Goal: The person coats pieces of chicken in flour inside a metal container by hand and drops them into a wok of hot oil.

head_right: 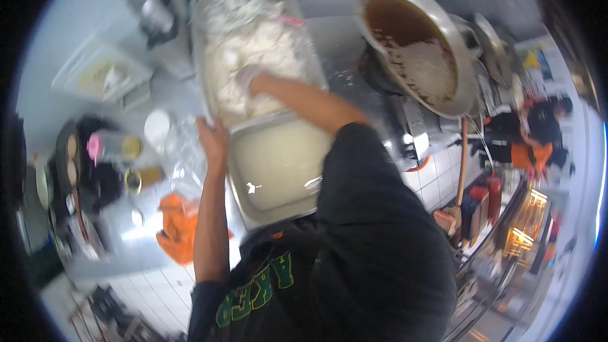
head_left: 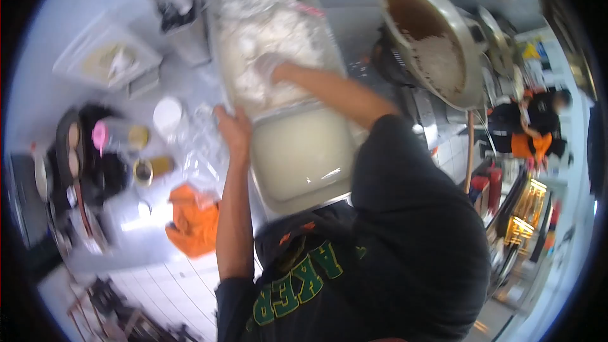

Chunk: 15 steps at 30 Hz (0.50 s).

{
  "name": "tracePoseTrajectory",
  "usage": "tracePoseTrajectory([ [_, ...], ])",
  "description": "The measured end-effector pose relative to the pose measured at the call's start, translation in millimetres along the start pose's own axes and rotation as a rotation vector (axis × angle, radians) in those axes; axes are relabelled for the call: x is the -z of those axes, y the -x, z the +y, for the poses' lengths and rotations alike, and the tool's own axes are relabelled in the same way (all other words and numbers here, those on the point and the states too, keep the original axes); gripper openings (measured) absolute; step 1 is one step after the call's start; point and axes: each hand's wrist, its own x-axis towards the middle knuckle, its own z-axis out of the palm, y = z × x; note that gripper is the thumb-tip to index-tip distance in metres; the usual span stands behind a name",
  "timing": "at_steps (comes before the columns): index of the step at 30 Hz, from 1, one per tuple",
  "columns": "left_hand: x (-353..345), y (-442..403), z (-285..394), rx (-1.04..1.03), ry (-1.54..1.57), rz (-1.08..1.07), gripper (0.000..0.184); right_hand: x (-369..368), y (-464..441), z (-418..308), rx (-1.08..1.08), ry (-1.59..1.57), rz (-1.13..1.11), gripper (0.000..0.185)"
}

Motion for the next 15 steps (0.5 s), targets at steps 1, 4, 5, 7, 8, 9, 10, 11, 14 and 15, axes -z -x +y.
tracePoseTrajectory([
  [1, -8.8, -1.0, -8.9, -0.065, -0.051, 0.071, 0.032, 13.1, 9.5, 7.4, 0.083, -0.093, -0.093, 0.034],
  [4, 0.9, -3.8, 1.2, 0.068, -0.061, -0.02, 0.032, 20.1, 21.4, 47.2, -0.088, -0.445, -0.017, 0.036],
  [5, 2.8, -1.5, 5.2, 0.097, -0.072, 0.001, 0.032, 11.2, 15.5, 67.7, -0.139, -0.416, -0.022, 0.042],
  [7, 6.0, -0.2, 10.2, 0.087, -0.073, -0.015, 0.032, 4.2, 24.1, 65.4, -0.082, -0.265, -0.061, 0.049],
  [8, 6.1, -0.5, 7.5, 0.093, -0.079, 0.001, 0.032, 20.3, 61.3, 34.3, -0.086, -0.198, 0.21, 0.054],
  [9, 3.7, -1.6, 4.2, 0.093, -0.094, -0.006, 0.032, 20.7, 62.1, 26.6, -0.082, -0.161, 0.35, 0.056],
  [10, 2.1, -3.6, 3.5, 0.091, -0.106, -0.015, 0.032, 20.5, 62.6, 19.3, -0.082, -0.122, 0.491, 0.058],
  [11, 4.3, -4.2, 8.0, 0.121, -0.113, -0.042, 0.031, -9.6, 41.3, 22.8, -0.201, -0.09, 0.221, 0.058],
  [14, 4.4, -3.4, 11.5, 0.144, -0.12, -0.047, 0.032, -6.8, 25.4, 9.3, -0.603, -0.234, 0.12, 0.052],
  [15, 4.9, -1.9, 11.8, 0.136, -0.117, -0.049, 0.032, 2.1, 18.1, 17.7, -0.57, -0.227, 0.037, 0.048],
])
